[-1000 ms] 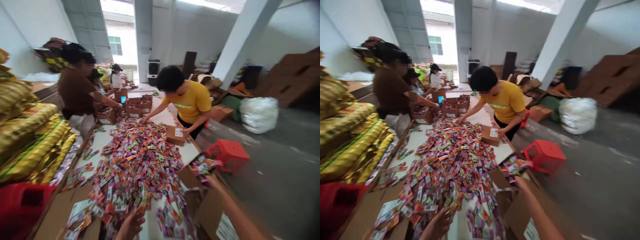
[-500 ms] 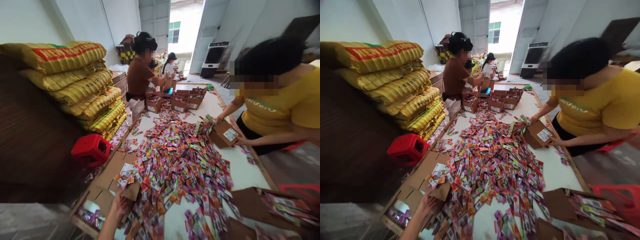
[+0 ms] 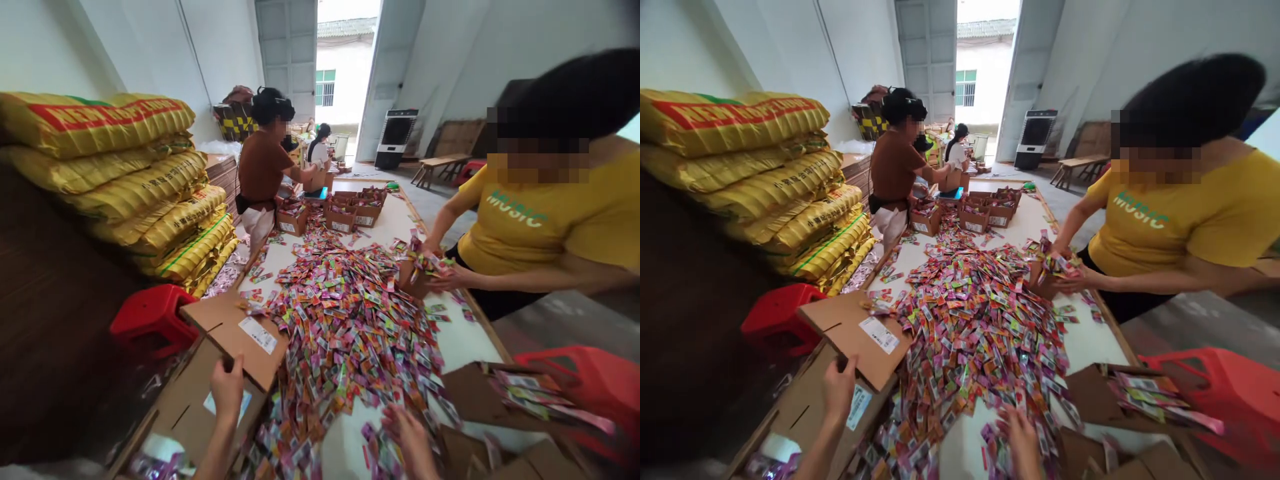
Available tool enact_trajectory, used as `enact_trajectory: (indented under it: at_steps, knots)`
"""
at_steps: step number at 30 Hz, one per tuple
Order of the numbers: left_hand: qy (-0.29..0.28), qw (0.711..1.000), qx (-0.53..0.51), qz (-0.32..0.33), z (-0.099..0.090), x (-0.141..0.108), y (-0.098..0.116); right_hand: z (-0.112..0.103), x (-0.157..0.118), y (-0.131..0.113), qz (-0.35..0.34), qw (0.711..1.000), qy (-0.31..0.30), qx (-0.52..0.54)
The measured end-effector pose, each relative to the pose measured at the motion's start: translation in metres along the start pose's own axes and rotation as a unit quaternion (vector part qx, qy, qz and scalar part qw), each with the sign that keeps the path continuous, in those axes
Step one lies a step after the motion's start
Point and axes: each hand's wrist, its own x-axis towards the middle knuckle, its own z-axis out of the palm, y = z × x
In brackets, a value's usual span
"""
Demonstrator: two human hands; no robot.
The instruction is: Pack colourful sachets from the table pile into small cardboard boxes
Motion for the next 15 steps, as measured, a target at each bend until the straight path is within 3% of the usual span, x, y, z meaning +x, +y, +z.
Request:
enact_trajectory:
  at_steps: [3, 5, 8, 10, 11, 13, 15]
  knots:
    - [-0.052, 0.997, 0.026, 0.054, 0.006, -0.046, 0.019, 0.062, -0.046, -0.004, 0.097, 0.981, -0.162, -0.031]
    - [-0.11, 0.993, -0.006, 0.032, 0.014, -0.084, 0.013, 0.094, -0.068, -0.009, 0.111, 0.964, -0.241, -0.002]
    - [-0.207, 0.976, -0.066, -0.034, 0.025, -0.126, -0.02, 0.104, -0.074, -0.018, 0.031, 0.969, -0.227, 0.094]
    - [-0.222, 0.97, -0.079, -0.055, 0.027, -0.135, -0.046, 0.083, -0.062, -0.025, -0.034, 0.977, -0.174, 0.12]
    - [-0.203, 0.974, -0.076, -0.059, 0.027, -0.134, -0.055, 0.064, -0.054, -0.029, -0.055, 0.979, -0.157, 0.115]
    - [-0.151, 0.986, -0.058, -0.033, 0.028, -0.127, -0.065, 0.018, -0.037, -0.037, -0.081, 0.981, -0.15, 0.088]
    - [-0.164, 0.986, -0.012, 0.015, 0.036, -0.125, -0.063, -0.035, -0.024, -0.043, -0.091, 0.982, -0.154, 0.059]
